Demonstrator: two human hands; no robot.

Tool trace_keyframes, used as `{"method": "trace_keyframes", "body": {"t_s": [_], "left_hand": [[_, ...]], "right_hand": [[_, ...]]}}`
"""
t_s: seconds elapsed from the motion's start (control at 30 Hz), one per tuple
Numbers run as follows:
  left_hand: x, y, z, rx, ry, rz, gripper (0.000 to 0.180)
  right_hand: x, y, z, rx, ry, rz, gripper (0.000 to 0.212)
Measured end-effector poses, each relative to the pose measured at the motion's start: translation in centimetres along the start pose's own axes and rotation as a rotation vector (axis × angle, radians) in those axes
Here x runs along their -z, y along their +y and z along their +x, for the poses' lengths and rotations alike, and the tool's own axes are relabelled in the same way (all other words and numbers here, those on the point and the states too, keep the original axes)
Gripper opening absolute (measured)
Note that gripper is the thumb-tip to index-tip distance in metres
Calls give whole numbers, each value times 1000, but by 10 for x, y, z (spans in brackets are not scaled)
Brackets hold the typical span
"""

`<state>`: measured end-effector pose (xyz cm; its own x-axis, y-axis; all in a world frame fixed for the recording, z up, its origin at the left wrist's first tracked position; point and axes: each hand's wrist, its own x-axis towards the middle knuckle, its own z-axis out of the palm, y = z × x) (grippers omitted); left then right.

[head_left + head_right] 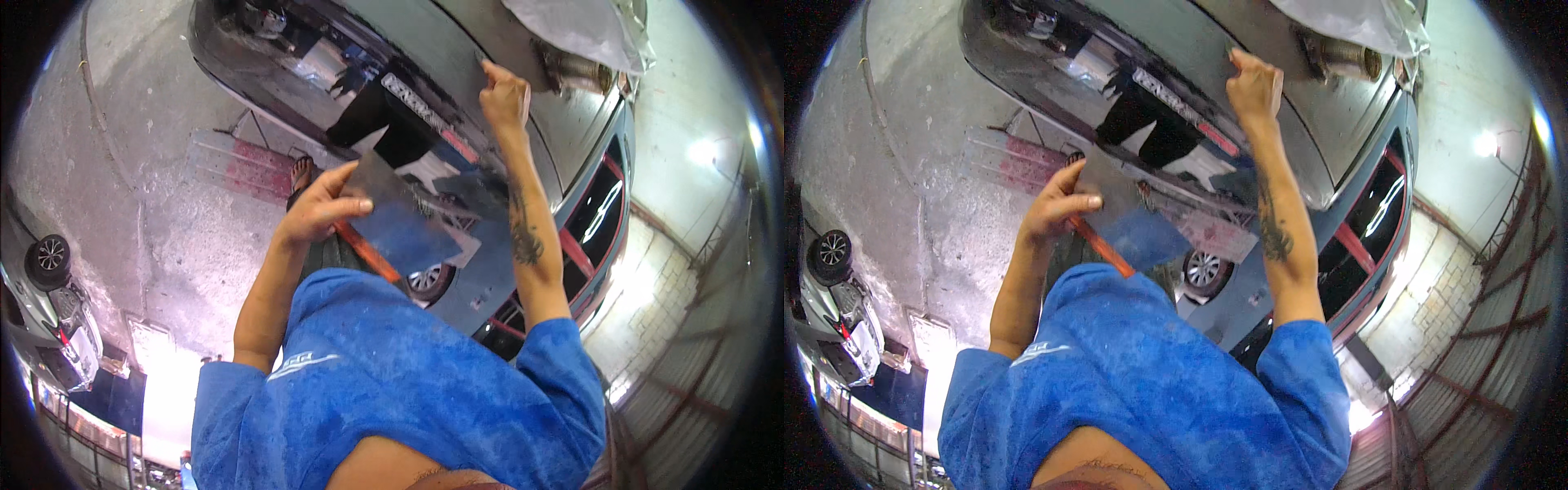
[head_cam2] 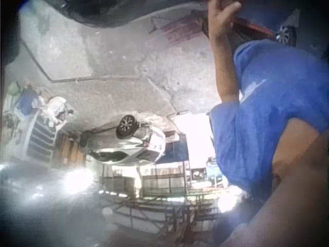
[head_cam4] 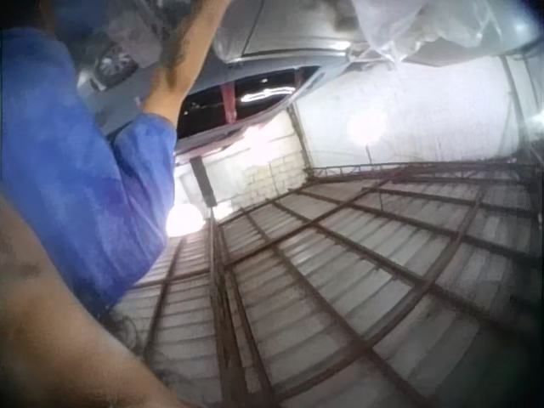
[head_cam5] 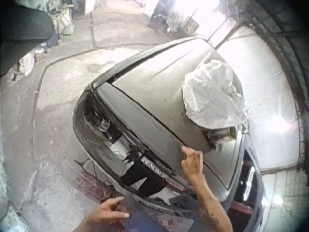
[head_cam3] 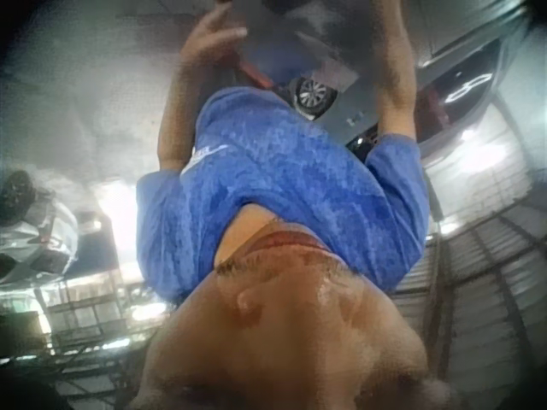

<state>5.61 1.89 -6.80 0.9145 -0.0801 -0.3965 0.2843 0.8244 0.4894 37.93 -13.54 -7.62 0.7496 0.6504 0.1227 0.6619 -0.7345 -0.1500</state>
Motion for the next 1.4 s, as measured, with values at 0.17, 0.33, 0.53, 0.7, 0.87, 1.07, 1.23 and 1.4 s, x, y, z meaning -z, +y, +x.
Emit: {"method": "trace_keyframes", "body": {"t_s": [0.17,0.33,0.53,0.7,0.87,1.07,1.23,1.4], "left_hand": [[3,-7,1,9,-80,-46,61],[5,-14,3,14,-29,-73,59],[10,-13,11,-34,-86,-36,55],[3,-16,7,-12,-75,-82,56],[7,-17,3,-22,-24,-67,57],[15,-19,1,-2,-35,-119,57],[6,-20,1,37,-20,-95,55],[3,-23,3,92,9,-68,56]], "right_hand": [[-1,-3,-5,-12,-6,-29,29],[-1,-9,-5,9,-51,-53,24],[3,-13,7,-41,-81,-45,23],[2,-16,-2,58,38,-26,30],[18,4,7,-29,-66,-12,25],[36,31,-9,-750,-234,781,25],[17,23,-14,-807,-120,955,27],[15,28,-9,-835,-129,997,19]]}}
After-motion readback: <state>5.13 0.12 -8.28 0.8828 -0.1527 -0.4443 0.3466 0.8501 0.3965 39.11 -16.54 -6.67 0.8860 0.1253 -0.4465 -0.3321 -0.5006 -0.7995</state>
